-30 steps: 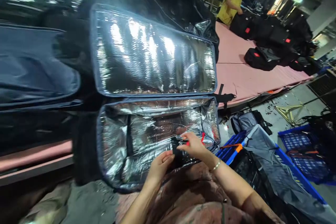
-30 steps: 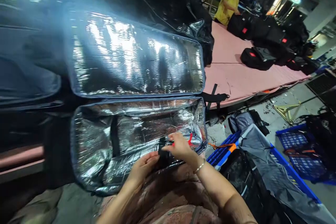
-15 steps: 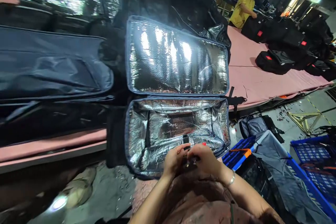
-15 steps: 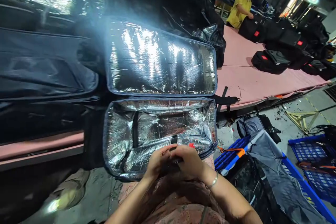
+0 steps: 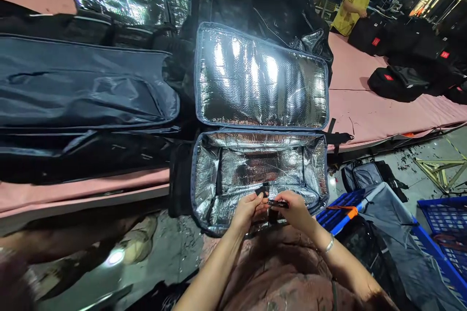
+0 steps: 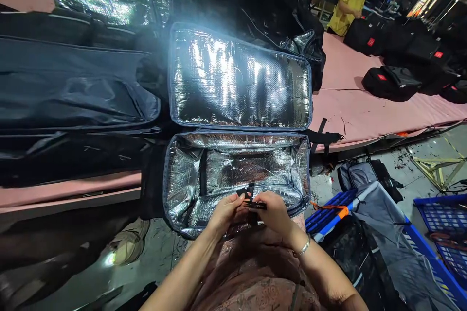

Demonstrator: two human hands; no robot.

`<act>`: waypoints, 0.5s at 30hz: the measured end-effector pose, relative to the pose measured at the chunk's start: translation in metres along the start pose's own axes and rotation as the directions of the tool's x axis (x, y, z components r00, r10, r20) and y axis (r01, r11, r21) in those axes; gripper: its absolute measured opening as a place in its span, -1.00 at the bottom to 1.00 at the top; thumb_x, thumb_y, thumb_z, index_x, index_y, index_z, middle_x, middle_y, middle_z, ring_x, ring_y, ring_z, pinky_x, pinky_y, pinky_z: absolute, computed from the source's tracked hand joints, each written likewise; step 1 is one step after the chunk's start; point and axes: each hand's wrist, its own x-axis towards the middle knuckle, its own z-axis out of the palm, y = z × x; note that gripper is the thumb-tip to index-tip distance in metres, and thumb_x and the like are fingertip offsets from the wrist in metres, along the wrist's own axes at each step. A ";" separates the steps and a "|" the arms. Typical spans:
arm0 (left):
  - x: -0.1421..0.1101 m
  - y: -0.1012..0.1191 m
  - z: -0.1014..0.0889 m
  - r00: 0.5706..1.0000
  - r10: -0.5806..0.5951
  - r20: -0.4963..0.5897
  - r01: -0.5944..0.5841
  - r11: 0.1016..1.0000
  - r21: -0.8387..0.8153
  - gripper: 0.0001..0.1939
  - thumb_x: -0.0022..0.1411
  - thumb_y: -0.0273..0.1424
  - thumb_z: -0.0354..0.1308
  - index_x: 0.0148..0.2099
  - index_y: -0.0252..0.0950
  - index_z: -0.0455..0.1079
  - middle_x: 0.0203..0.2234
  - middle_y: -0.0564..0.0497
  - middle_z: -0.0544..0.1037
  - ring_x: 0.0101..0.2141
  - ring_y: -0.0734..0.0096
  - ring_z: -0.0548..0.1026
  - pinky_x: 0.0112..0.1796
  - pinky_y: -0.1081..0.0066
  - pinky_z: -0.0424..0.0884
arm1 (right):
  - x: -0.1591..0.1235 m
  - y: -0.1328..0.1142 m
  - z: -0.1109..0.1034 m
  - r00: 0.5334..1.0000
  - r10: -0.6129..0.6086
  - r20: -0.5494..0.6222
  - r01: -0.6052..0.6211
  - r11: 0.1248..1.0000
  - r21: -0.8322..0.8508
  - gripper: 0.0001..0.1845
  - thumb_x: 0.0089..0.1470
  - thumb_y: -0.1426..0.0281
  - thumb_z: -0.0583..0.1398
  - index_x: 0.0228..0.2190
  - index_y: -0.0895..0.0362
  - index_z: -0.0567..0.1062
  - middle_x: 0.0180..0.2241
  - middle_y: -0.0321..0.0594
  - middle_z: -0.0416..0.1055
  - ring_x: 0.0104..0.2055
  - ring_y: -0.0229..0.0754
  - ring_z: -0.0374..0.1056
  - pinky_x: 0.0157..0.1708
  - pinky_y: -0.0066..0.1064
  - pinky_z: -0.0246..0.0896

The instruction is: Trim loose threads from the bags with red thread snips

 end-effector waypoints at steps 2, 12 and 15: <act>-0.002 -0.002 0.001 0.999 0.049 -0.005 -0.049 0.999 0.015 -0.85 -0.09 -0.42 0.25 -0.38 -0.34 0.42 -0.61 0.10 0.48 -0.59 0.50 0.41 -0.50 0.47 0.35 | 0.006 0.001 0.003 0.999 0.031 0.015 -0.031 0.999 -0.007 -0.98 -0.01 0.42 0.23 -0.45 0.11 0.47 -0.45 -0.29 0.41 -0.38 -0.24 0.28 -0.37 -0.47 0.11; -0.011 -0.005 0.004 0.995 0.096 0.007 -0.097 0.994 0.055 -0.48 -0.23 -0.30 0.23 -0.12 -0.33 0.40 -0.48 0.03 0.54 -0.47 0.37 0.48 -0.43 0.45 0.36 | 0.030 0.014 0.028 0.957 0.271 -0.099 -0.283 0.949 -0.137 -0.89 -0.07 0.38 0.23 -0.43 0.12 0.39 -0.42 -0.30 0.32 -0.38 -0.24 0.21 -0.37 -0.45 0.09; -0.014 -0.003 0.002 0.995 0.102 0.002 -0.102 0.991 0.082 -0.35 -0.19 -0.20 0.25 0.00 -0.35 0.30 -0.46 0.03 0.53 -0.41 0.37 0.49 -0.37 0.44 0.37 | 0.015 0.008 0.013 0.960 0.245 -0.137 -0.264 0.954 -0.144 -0.94 -0.08 0.50 0.17 -0.48 0.11 0.37 -0.47 -0.33 0.30 -0.40 -0.25 0.20 -0.39 -0.47 0.08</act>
